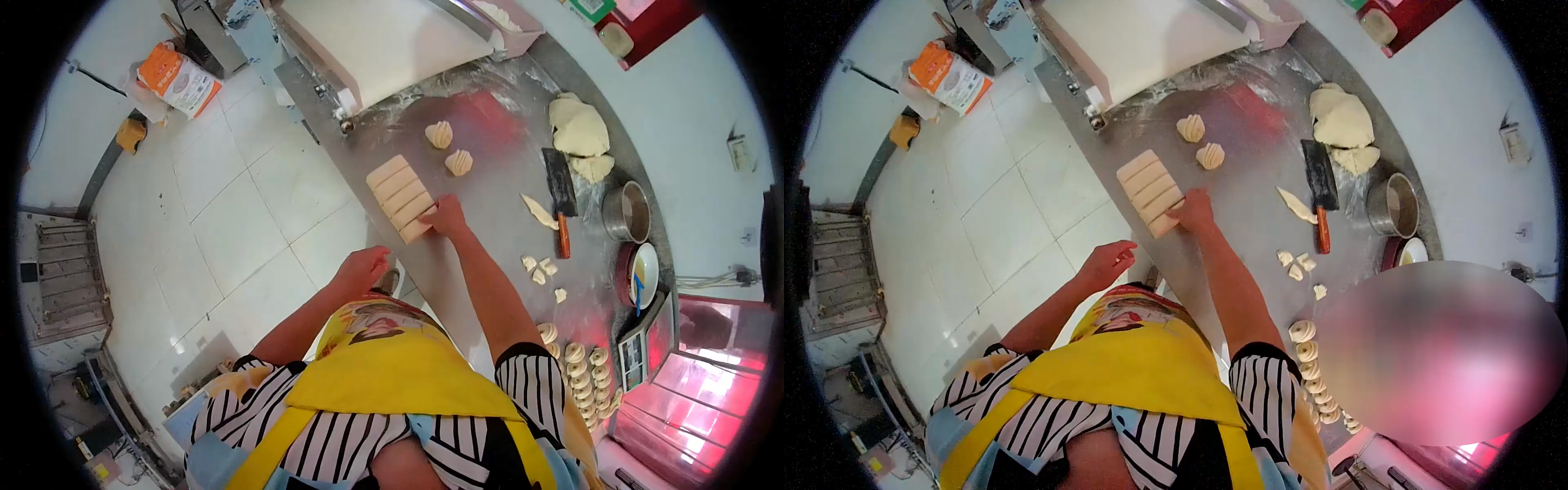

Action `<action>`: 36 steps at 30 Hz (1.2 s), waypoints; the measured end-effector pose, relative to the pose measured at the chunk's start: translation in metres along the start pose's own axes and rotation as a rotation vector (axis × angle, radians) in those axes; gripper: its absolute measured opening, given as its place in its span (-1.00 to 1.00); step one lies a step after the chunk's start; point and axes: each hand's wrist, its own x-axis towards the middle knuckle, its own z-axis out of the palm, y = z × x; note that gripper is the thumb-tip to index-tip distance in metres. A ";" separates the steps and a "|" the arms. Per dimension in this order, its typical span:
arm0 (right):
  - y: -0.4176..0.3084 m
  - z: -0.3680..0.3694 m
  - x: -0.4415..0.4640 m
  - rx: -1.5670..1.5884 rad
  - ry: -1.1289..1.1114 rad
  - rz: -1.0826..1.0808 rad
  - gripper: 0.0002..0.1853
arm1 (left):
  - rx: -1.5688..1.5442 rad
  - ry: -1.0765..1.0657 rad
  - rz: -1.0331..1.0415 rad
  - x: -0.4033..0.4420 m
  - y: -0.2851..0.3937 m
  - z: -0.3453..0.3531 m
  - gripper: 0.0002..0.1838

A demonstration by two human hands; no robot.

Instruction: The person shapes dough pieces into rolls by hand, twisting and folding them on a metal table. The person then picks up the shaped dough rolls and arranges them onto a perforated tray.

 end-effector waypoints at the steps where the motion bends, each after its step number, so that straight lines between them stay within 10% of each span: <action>1: -0.004 -0.005 -0.002 0.125 -0.089 0.055 -0.51 | 0.051 0.087 0.109 0.007 0.004 -0.002 -0.57; 4: -0.012 -0.027 -0.024 0.355 -0.226 0.154 -0.49 | 0.120 0.172 0.392 0.041 0.037 -0.008 -0.44; 10: -0.021 -0.114 -0.140 0.468 0.018 0.289 -0.52 | 0.411 -0.594 0.336 0.104 0.094 0.029 -0.49; 17: 0.054 -0.026 -0.260 -0.023 0.178 0.513 -0.51 | 0.512 -0.223 1.313 0.117 0.059 0.172 -0.64; 23: 0.059 -0.041 -0.263 0.005 0.189 0.465 -0.58 | 0.516 -0.497 1.004 0.117 0.076 0.174 -0.60; 26: 0.047 -0.089 -0.286 0.572 0.352 0.471 -0.61 | -0.324 -0.651 0.198 0.092 0.119 0.160 -0.67; 36: 0.063 -0.112 -0.348 0.834 0.225 0.671 -0.55 | -0.284 -0.578 0.238 0.018 0.162 0.213 -0.79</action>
